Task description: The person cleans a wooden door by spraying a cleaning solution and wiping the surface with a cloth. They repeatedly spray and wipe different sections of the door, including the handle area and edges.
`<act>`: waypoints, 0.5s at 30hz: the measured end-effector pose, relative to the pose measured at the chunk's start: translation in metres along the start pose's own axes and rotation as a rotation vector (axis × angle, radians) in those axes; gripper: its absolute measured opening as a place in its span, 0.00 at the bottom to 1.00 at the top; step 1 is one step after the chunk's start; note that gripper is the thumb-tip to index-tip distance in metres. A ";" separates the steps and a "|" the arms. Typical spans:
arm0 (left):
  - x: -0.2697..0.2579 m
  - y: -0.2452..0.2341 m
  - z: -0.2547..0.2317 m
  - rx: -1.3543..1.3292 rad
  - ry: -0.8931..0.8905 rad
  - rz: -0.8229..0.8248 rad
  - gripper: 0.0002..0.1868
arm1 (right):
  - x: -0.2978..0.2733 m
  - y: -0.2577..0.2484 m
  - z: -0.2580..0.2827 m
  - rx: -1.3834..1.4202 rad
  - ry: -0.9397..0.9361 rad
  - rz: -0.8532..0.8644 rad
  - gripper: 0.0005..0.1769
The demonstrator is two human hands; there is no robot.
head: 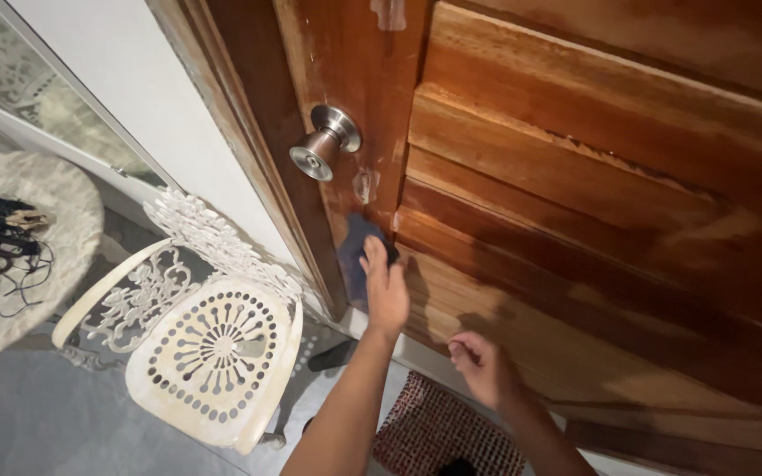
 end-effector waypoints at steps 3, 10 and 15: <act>0.017 -0.007 -0.021 -0.268 -0.188 0.008 0.34 | -0.002 -0.011 0.010 -0.118 0.225 0.002 0.14; 0.057 -0.006 0.049 -0.441 -0.272 -0.220 0.33 | -0.011 -0.023 0.002 -0.206 0.037 -0.045 0.16; 0.023 0.023 0.073 -0.613 -0.224 -0.241 0.28 | -0.007 -0.012 -0.012 -0.217 0.167 -0.008 0.15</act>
Point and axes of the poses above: each hand's wrist, its own x-axis towards the middle knuckle, its own y-axis out of the palm, z = x × y, the point moved 3 cm from there along x, towards the middle knuckle, and after that the axes turned 9 degrees about z, right-handed, at the moved point
